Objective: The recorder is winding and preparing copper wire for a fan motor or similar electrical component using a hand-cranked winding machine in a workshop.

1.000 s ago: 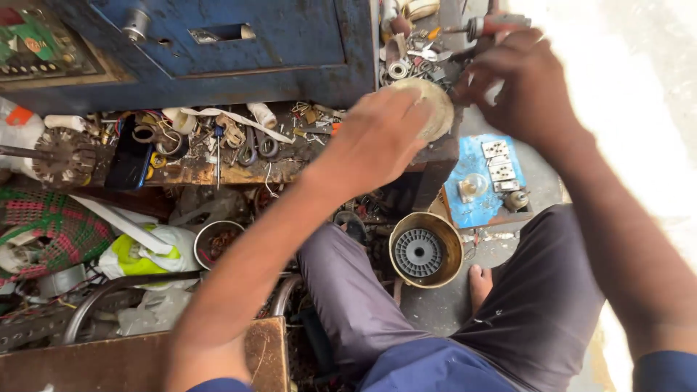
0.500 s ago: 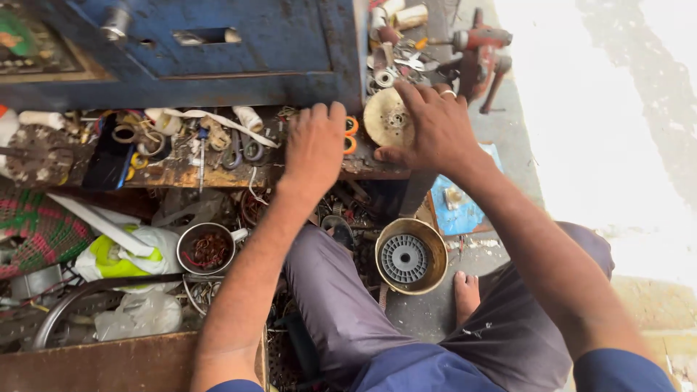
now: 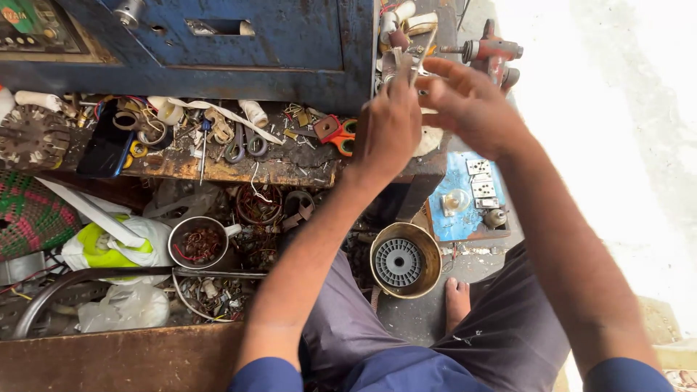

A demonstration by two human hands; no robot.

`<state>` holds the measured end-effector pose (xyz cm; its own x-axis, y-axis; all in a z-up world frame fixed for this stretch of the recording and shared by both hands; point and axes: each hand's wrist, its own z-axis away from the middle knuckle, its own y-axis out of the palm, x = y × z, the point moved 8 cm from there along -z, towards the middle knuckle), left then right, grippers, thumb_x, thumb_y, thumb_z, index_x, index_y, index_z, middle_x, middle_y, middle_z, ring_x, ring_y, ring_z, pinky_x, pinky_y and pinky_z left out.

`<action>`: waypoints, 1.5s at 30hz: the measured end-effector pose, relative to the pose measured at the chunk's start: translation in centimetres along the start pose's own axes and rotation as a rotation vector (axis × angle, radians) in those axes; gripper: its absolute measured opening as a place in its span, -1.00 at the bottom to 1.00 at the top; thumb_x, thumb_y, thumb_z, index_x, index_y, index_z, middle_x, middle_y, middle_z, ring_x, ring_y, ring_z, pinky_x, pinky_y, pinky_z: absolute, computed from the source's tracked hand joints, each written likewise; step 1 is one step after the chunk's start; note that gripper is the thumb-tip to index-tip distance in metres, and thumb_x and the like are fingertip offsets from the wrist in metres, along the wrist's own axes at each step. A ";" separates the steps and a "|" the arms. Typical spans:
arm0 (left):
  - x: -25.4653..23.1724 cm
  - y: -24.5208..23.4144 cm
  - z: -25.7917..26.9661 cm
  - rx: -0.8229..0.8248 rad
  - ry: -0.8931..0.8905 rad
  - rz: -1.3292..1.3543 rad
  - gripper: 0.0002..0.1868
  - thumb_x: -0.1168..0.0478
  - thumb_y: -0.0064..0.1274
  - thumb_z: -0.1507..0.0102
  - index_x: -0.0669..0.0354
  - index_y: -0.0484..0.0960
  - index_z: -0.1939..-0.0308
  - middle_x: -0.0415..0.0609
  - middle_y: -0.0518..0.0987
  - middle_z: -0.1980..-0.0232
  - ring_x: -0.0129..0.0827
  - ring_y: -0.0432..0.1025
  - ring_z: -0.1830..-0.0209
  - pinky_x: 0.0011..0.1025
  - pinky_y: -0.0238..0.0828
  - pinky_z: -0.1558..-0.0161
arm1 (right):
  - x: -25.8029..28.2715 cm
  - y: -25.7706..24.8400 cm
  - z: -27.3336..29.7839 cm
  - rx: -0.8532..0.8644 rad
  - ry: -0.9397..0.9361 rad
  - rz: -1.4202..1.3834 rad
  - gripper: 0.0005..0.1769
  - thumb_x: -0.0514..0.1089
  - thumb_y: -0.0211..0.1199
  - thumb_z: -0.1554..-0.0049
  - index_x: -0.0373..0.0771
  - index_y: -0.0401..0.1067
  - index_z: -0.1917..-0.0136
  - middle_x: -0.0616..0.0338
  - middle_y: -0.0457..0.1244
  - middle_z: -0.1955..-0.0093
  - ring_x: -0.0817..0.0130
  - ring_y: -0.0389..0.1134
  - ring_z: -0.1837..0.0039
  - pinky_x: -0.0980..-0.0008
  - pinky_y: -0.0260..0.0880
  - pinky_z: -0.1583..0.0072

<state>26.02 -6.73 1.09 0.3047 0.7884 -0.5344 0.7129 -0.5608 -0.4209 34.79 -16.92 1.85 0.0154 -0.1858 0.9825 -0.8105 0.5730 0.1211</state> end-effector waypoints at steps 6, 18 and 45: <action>2.8 5.3 -3.0 -0.040 -0.135 -0.069 -0.41 0.40 -0.09 -0.36 0.49 0.15 -0.45 0.47 0.52 -0.12 0.06 0.61 0.31 -0.20 0.60 0.30 | 4.7 -10.4 -2.6 -0.183 -0.319 0.716 -0.34 0.23 0.47 -0.28 -0.40 0.50 -0.30 -0.17 0.38 -0.15 0.05 0.38 -0.20 0.13 0.30 -0.26; -0.7 3.3 -3.4 0.207 0.024 0.262 -0.10 0.49 -0.04 -0.05 0.44 0.09 -0.50 0.46 0.17 -0.50 0.21 0.14 -0.52 -0.13 0.22 -0.47 | 1.8 -8.2 -5.3 0.203 -0.275 0.623 0.19 0.11 0.66 0.12 -0.08 0.18 -0.67 0.06 0.22 -0.55 0.20 0.39 -0.44 0.25 0.42 -0.44; 0.3 5.2 -3.4 -0.279 0.010 -0.207 -0.46 0.42 0.07 -0.34 0.21 0.30 -0.38 0.24 0.52 -0.27 0.10 0.50 -0.27 -0.15 0.60 -0.20 | 1.4 -8.7 -5.6 0.195 -0.317 0.465 0.16 -0.02 0.72 0.10 -0.21 0.18 -0.62 0.07 0.23 -0.51 0.23 0.34 -0.51 0.19 0.34 -0.51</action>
<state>31.95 -8.57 1.22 0.1405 0.8816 -0.4506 0.9051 -0.2988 -0.3024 45.11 -17.70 2.99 -0.5186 -0.1970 0.8320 -0.7833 0.4995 -0.3700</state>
